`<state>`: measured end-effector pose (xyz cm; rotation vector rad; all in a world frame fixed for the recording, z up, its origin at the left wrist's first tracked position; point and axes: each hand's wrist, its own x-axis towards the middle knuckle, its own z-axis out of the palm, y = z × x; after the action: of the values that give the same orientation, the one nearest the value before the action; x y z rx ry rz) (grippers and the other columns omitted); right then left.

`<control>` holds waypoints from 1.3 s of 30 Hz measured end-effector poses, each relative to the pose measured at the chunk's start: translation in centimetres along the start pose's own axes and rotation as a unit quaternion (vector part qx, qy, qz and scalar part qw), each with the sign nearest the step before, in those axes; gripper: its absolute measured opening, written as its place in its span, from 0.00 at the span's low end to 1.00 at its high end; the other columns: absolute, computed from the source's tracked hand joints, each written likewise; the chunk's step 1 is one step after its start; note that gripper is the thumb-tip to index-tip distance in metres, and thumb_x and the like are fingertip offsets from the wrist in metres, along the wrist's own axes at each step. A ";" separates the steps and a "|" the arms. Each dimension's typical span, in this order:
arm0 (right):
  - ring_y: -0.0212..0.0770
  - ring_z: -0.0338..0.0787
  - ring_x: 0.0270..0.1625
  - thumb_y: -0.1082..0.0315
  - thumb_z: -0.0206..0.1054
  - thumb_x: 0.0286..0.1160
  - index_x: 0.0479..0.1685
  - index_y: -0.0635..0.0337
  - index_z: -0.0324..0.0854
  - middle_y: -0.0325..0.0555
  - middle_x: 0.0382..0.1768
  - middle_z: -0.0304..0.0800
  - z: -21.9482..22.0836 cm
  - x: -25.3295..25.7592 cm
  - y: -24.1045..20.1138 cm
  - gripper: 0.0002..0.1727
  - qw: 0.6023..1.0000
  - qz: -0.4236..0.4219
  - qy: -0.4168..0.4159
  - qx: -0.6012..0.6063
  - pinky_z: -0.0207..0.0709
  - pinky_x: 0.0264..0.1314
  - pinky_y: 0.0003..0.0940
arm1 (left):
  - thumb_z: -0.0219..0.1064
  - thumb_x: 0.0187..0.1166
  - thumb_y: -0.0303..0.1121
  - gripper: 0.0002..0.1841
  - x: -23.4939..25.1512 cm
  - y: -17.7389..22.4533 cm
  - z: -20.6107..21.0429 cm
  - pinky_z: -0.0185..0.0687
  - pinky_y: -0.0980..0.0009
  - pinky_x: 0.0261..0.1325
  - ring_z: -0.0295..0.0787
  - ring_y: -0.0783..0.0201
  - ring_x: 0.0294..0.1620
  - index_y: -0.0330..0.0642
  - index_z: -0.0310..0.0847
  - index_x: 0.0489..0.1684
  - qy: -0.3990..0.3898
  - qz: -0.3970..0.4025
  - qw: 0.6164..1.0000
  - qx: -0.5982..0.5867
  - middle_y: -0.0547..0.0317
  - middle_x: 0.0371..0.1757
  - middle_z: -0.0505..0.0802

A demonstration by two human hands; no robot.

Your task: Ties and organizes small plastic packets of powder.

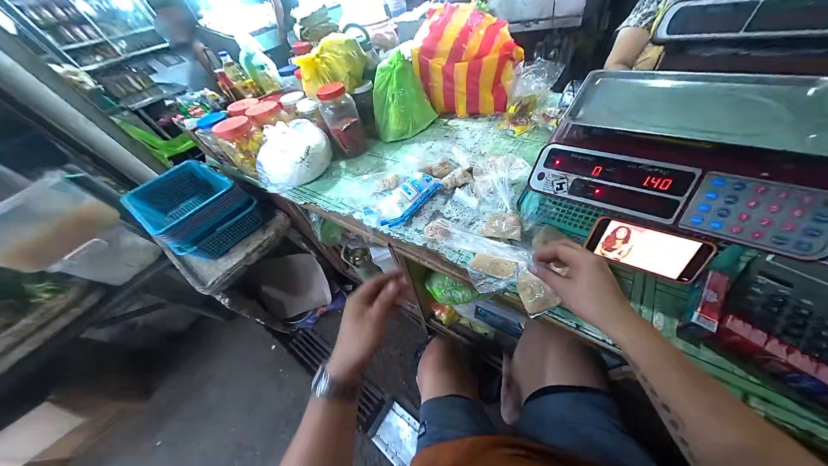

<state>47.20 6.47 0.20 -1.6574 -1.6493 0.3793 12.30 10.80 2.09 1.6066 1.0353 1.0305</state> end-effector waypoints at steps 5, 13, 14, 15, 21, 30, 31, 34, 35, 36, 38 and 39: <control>0.46 0.89 0.62 0.61 0.69 0.79 0.48 0.55 0.93 0.50 0.58 0.91 1.5 -2.6 2.0 0.11 0.995 -0.055 0.083 -0.011 0.84 0.65 0.46 | 0.48 0.92 0.54 0.33 17.3 1.7 4.6 0.64 0.45 0.87 0.72 0.50 0.85 0.40 0.65 0.88 -0.108 0.026 0.966 0.231 0.44 0.82 0.79; 0.46 0.89 0.62 0.61 0.65 0.79 0.43 0.48 0.95 0.44 0.54 0.92 2.4 -4.3 5.0 0.11 0.988 -0.089 0.114 -0.055 0.81 0.68 0.46 | 0.37 0.82 0.75 0.48 20.9 -6.3 11.9 0.31 0.28 0.90 0.40 0.36 0.96 0.51 0.49 0.97 -0.121 0.034 0.832 0.541 0.40 0.95 0.54; 0.47 0.89 0.62 0.61 0.65 0.79 0.43 0.49 0.95 0.45 0.54 0.93 2.6 -4.5 5.0 0.11 0.989 -0.084 0.112 -0.046 0.81 0.68 0.46 | 0.37 0.82 0.74 0.48 20.5 -6.1 11.8 0.28 0.27 0.90 0.36 0.36 0.96 0.52 0.47 0.97 -0.132 0.030 0.828 0.544 0.40 0.96 0.51; 0.47 0.89 0.61 0.61 0.64 0.79 0.43 0.50 0.95 0.46 0.54 0.93 2.6 -4.5 4.9 0.12 0.990 -0.083 0.110 -0.039 0.81 0.68 0.46 | 0.36 0.84 0.73 0.47 20.6 -5.7 11.3 0.24 0.27 0.90 0.33 0.37 0.97 0.51 0.44 0.98 -0.156 0.012 0.835 0.528 0.40 0.97 0.48; 0.42 0.86 0.63 0.60 0.65 0.77 0.37 0.46 0.93 0.43 0.54 0.93 2.3 -4.3 5.4 0.10 0.986 -0.120 0.115 -0.027 0.77 0.69 0.39 | 0.36 0.84 0.73 0.47 21.6 -4.2 10.9 0.27 0.25 0.89 0.36 0.36 0.96 0.49 0.43 0.98 -0.137 -0.021 0.852 0.506 0.38 0.96 0.49; 0.41 0.91 0.59 0.64 0.62 0.77 0.31 0.53 0.88 0.42 0.48 0.96 2.7 -4.7 5.1 0.11 0.968 -0.235 0.085 -0.038 0.81 0.71 0.40 | 0.32 0.82 0.75 0.50 22.4 -2.6 11.0 0.24 0.23 0.87 0.32 0.32 0.96 0.48 0.38 0.98 -0.154 -0.107 0.865 0.465 0.33 0.96 0.45; 0.40 0.92 0.58 0.64 0.62 0.77 0.32 0.52 0.89 0.41 0.48 0.96 2.8 -4.9 5.0 0.11 0.967 -0.235 0.087 -0.049 0.81 0.70 0.40 | 0.34 0.81 0.76 0.52 22.5 -2.7 11.6 0.23 0.23 0.88 0.32 0.31 0.96 0.48 0.38 0.98 -0.137 -0.097 0.859 0.484 0.32 0.95 0.45; 0.41 0.92 0.58 0.64 0.62 0.78 0.32 0.52 0.89 0.40 0.48 0.96 2.8 -4.9 4.9 0.11 0.968 -0.229 0.078 -0.069 0.81 0.69 0.41 | 0.37 0.71 0.84 0.57 21.9 -5.4 14.0 0.23 0.21 0.86 0.30 0.30 0.96 0.53 0.39 0.99 -0.095 -0.063 0.817 0.565 0.34 0.96 0.46; 0.42 0.92 0.57 0.64 0.62 0.78 0.32 0.53 0.90 0.41 0.48 0.96 2.9 -5.0 4.8 0.12 0.969 -0.224 0.076 -0.073 0.82 0.69 0.41 | 0.36 0.70 0.85 0.58 22.0 -5.6 14.1 0.20 0.20 0.85 0.29 0.30 0.96 0.55 0.38 0.99 -0.097 -0.061 0.812 0.572 0.35 0.96 0.45; 0.43 0.92 0.57 0.63 0.62 0.78 0.32 0.53 0.90 0.42 0.48 0.96 2.8 -5.1 4.7 0.12 0.969 -0.222 0.073 -0.075 0.82 0.68 0.42 | 0.36 0.70 0.85 0.57 21.9 -5.6 14.1 0.19 0.20 0.85 0.27 0.31 0.96 0.57 0.36 0.99 -0.106 -0.070 0.813 0.568 0.36 0.96 0.43; 0.43 0.92 0.56 0.63 0.63 0.77 0.32 0.54 0.91 0.42 0.48 0.96 2.6 -5.3 4.6 0.12 0.970 -0.221 0.071 -0.077 0.82 0.68 0.41 | 0.36 0.78 0.79 0.52 22.1 -4.7 13.4 0.21 0.20 0.85 0.30 0.31 0.96 0.54 0.37 0.99 -0.128 -0.091 0.841 0.518 0.36 0.96 0.44; 0.43 0.92 0.56 0.63 0.63 0.77 0.32 0.54 0.91 0.42 0.47 0.96 2.7 -5.3 4.5 0.12 0.970 -0.220 0.073 -0.075 0.82 0.67 0.41 | 0.36 0.83 0.74 0.48 22.2 -3.8 12.5 0.23 0.19 0.84 0.32 0.30 0.95 0.51 0.38 0.99 -0.139 -0.097 0.862 0.478 0.34 0.96 0.46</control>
<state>47.96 2.74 -6.25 -1.3326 -1.9041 -0.0862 29.98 29.36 -0.81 2.2631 1.5838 0.0683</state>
